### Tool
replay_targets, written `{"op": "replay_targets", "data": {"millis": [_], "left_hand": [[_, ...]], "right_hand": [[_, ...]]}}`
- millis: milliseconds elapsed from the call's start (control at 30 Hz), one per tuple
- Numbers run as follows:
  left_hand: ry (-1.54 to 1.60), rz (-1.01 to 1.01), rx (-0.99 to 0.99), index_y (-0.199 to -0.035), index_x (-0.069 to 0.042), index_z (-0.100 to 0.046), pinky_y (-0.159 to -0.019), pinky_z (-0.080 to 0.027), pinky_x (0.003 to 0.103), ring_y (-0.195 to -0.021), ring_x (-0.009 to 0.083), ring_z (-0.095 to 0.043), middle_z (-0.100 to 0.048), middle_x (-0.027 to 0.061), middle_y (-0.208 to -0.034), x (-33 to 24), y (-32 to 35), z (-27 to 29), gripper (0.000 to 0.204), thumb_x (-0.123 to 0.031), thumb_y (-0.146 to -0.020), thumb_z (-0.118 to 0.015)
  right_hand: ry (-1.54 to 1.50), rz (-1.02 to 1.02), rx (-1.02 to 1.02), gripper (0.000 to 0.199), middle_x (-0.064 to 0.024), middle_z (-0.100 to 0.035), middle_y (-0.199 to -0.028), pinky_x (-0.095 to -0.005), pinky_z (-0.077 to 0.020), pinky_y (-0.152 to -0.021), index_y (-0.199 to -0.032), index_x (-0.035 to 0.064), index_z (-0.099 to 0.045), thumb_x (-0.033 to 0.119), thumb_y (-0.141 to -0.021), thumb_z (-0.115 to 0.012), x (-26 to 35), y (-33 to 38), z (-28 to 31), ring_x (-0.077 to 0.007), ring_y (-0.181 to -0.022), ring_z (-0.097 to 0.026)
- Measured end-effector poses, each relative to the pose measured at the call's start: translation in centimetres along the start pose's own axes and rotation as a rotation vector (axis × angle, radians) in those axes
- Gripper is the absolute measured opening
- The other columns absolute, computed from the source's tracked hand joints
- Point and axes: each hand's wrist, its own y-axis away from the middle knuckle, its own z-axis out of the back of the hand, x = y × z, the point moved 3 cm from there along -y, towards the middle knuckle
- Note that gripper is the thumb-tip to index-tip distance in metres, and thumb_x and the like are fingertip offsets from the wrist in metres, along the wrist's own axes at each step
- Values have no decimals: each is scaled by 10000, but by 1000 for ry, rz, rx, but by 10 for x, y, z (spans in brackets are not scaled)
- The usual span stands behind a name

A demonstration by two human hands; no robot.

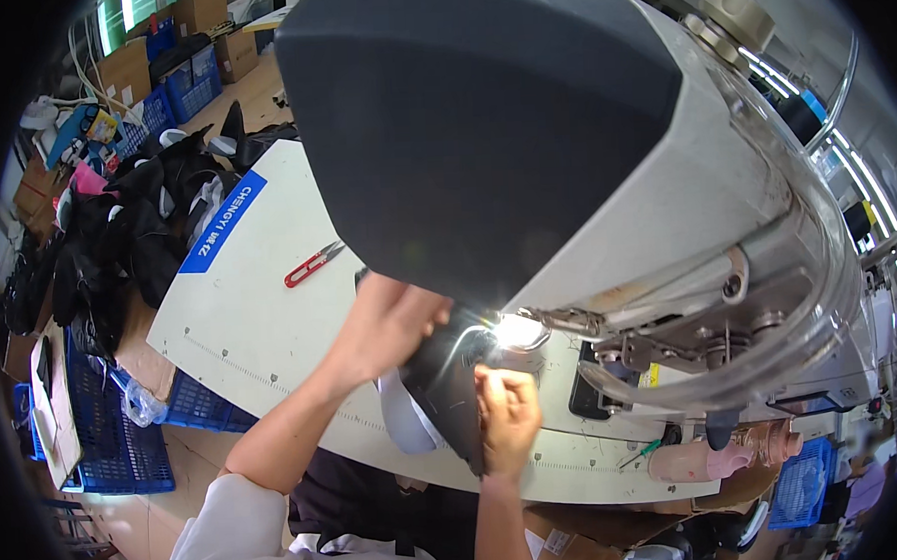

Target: The person stitches a shoe upper using a sewing machine, trims threads with thread snips, and stitches additional shoe components using the sewing machine.

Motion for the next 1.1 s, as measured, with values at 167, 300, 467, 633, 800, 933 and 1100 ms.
{"op": "replay_targets", "data": {"millis": [167,300,467,633,800,933,1100], "left_hand": [[55,-218,79,-802,19,-575,-568,-406,261,-575,88,-470,-509,-3,-650,-11,15,11,180,-87,-937,-521],[-549,-317,185,-812,-39,-591,-586,-444,316,-641,157,-537,-552,43,-699,-33,27,2,89,-46,-818,-680],[-900,-697,229,-844,-93,-564,-641,-479,357,-744,205,-576,-556,33,-739,-35,38,-8,190,-158,-794,-736],[-939,-739,123,-779,-72,-544,-656,-429,323,-691,215,-542,-487,39,-676,-6,32,-12,227,-198,-811,-729],[-958,-758,-109,-925,-9,-652,-663,-385,345,-670,199,-536,-574,31,-658,9,28,-25,418,-336,-699,-781],[-936,-544,1,-788,-61,-551,-667,-352,337,-607,207,-488,-503,17,-614,23,28,-27,268,-227,-701,-743],[-831,-599,-129,-918,-66,-450,-678,-300,334,-618,188,-439,-462,2,-694,46,31,-29,344,-85,-673,-691]], "right_hand": [[-248,-560,394,442,-41,-652,-903,-204,-494,-640,-1127,63,-603,459,-1019,-439,-8,8,-20,-88,-699,-602],[-254,-646,405,513,-67,-676,-947,-212,-549,-698,-1158,27,-592,489,-1009,-425,68,24,-27,-106,-788,-663],[-52,-632,624,572,-139,-675,-1009,-238,-559,-707,-1206,-62,-561,453,-957,-558,96,17,-7,-141,-857,-685],[115,-561,603,392,-95,-674,-850,-242,-526,-579,-1038,-54,-619,329,-951,-625,93,17,-15,-112,-691,-652],[154,-442,576,341,-23,-636,-793,-222,-475,-587,-973,-28,-641,313,-954,-638,77,17,-12,-64,-673,-572],[156,-410,599,334,-19,-635,-787,-228,-476,-584,-955,-23,-641,311,-952,-644,79,14,-11,-61,-665,-566],[137,-463,597,327,2,-616,-772,-234,-470,-585,-909,-11,-637,311,-966,-625,83,15,-12,-60,-666,-550]]}}
